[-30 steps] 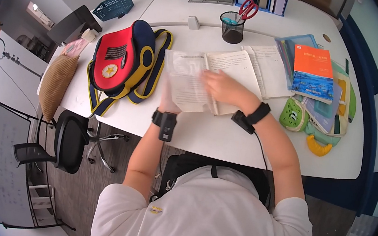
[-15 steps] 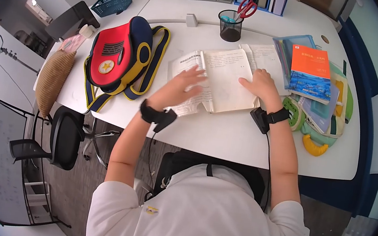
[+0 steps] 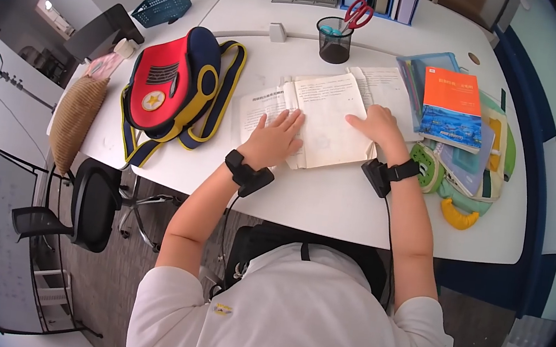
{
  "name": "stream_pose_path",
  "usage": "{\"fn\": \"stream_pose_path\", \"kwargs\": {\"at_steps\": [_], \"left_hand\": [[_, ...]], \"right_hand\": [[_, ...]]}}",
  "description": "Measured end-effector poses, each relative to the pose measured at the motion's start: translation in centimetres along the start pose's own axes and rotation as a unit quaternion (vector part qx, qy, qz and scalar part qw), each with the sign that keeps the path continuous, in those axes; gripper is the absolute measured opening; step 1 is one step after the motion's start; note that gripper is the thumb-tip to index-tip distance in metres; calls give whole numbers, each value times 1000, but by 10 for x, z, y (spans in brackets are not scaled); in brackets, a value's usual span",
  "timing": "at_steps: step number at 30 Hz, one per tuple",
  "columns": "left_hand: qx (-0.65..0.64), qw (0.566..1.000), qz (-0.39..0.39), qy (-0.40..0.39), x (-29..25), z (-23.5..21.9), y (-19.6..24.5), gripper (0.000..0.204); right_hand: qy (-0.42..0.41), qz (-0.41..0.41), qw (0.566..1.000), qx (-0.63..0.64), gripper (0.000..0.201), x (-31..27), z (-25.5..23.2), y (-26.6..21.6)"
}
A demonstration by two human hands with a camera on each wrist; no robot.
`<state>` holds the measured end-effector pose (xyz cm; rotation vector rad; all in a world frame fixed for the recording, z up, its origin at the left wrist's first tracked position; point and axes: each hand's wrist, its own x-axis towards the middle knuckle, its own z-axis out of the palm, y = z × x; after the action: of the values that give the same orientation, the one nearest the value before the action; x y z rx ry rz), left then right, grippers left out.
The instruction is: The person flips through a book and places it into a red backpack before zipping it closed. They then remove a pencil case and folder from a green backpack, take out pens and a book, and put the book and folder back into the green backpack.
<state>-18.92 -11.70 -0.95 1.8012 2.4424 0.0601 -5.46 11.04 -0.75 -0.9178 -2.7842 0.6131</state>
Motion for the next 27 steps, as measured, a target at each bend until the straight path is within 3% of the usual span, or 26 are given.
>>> {"fn": "stream_pose_path", "kwargs": {"at_steps": [1, 4, 5, 7, 8, 9, 10, 11, 14, 15, 16, 18, 22, 24, 27], "left_hand": [[1, 1000, 0, -4, 0, 0, 0, 57], [7, 1000, -3, -28, 1, -1, 0, 56], [9, 999, -4, -39, 3, -3, 0, 56], [15, 996, -5, -87, 17, -13, -2, 55], [19, 994, -5, -111, 21, -16, -3, 55], [-194, 980, -3, -46, 21, -14, -5, 55], [-397, 917, -1, 20, 19, -9, -8, 55], [-581, 809, 2, 86, 17, -6, -10, 56], [-805, 586, -27, 95, 2, -46, 24, 58], [-835, 541, -48, 83, 1, -47, 20, 51], [-822, 561, -58, 84, -3, -50, 17, 49], [-793, 598, -78, 85, -10, -58, 14, 46], [-802, 580, -94, 104, -19, -52, 0, 44], [-803, 573, -112, 122, -28, -53, -1, 45], [-771, 612, -77, 160, -37, -39, -22, 55]], "right_hand": [[28, -20, 999, 6, 44, 2, 3, 3], [20, -108, 962, 250, 40, 4, -8, 0], [-10, -91, 920, 382, 38, 1, -9, -8], [-66, -52, 780, 620, 36, -9, -4, -37], [-113, -85, 774, 617, 46, -13, 0, -46], [-99, -133, 780, 603, 52, -23, -1, -61], [-85, -181, 784, 588, 58, -30, -2, -75], [-97, -197, 792, 570, 63, -29, 3, -80], [-114, -221, 829, 502, 75, -27, 21, -91], [-107, -211, 849, 472, 77, -30, 26, -97], [-100, -202, 869, 441, 78, -31, 31, -101], [-73, -217, 856, 463, 81, -28, 46, -107], [-42, -188, 824, 533, 88, -34, 48, -112], [-15, -174, 851, 496, 88, -35, 47, -109], [2, -140, 879, 457, 86, -38, 40, -102]]}}
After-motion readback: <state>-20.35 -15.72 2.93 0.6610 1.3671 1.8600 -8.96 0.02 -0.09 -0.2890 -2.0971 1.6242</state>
